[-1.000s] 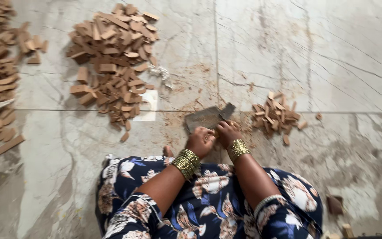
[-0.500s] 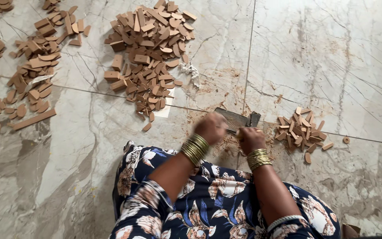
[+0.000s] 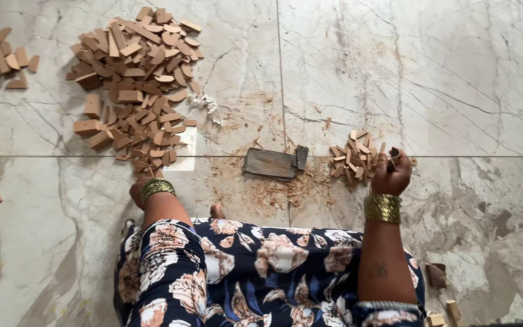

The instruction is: The person sits on the floor and repeatedly rubs small wooden pieces against a fixed blade tool to shape them. Finished pieces are placed in a pile to the left while wood shavings accumulate around the tool.

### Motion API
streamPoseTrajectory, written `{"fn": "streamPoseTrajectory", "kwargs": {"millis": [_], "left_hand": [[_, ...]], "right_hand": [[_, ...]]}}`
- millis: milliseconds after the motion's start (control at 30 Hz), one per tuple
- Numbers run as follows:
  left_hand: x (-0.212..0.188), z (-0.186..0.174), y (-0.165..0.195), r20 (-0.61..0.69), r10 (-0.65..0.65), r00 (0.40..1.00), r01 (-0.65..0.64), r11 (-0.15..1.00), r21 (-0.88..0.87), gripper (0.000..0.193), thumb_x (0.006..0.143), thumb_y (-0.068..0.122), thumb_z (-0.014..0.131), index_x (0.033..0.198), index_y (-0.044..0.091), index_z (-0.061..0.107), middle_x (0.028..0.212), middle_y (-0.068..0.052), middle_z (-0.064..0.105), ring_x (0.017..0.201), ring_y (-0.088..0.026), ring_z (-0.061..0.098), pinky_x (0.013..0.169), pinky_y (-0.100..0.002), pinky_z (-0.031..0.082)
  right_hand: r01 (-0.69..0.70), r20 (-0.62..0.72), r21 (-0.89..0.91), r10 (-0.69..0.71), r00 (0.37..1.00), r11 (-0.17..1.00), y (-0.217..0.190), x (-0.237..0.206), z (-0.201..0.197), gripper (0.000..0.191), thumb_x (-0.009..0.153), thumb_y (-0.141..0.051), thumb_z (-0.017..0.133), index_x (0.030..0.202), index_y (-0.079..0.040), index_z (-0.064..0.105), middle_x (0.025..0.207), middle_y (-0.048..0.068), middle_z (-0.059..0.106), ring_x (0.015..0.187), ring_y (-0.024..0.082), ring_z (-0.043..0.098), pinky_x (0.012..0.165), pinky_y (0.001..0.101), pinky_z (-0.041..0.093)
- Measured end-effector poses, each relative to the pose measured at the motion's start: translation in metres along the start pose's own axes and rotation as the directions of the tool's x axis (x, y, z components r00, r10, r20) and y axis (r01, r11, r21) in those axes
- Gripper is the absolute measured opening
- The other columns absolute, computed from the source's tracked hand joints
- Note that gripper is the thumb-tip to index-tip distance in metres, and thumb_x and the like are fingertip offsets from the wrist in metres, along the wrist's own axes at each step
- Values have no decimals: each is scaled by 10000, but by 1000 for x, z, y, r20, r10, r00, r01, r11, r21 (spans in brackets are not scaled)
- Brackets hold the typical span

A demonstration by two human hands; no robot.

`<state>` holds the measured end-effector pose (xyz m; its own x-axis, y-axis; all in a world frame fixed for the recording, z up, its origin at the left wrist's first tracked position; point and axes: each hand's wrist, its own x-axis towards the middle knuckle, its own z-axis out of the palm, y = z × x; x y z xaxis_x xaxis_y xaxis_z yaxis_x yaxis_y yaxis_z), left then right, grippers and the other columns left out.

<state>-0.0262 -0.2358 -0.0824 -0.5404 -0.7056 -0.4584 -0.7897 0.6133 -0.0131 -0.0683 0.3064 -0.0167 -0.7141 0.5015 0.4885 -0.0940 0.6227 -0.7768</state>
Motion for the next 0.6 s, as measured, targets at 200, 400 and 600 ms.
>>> {"fn": "streamPoseTrajectory", "kwargs": {"millis": [200,400,600], "left_hand": [[9,11,5,36,67,997,-69,997,46,184,887,136,668,1026,23,709,949,-159,726,843,-243,667,723,-352,570],[5,13,64,-18,435,900,-433,890,-143,145,905,122,664,999,27,719,905,-127,733,771,-187,663,666,-320,568],[-116,71,106,69,674,735,-22,125,-992,140,917,69,635,1021,23,715,846,-80,738,609,-149,621,562,-283,589]], "right_hand": [[-225,514,243,71,855,943,-22,-78,-37,209,990,-238,732,1113,-71,708,1120,81,699,1013,164,663,874,297,587],[212,845,-140,5,535,967,-14,-99,21,354,895,-222,726,1235,-126,698,1051,114,721,905,211,707,815,331,618],[272,869,26,-157,470,962,-38,-119,44,516,801,-110,748,1305,-124,639,1169,139,672,1038,292,663,882,407,573]]}}
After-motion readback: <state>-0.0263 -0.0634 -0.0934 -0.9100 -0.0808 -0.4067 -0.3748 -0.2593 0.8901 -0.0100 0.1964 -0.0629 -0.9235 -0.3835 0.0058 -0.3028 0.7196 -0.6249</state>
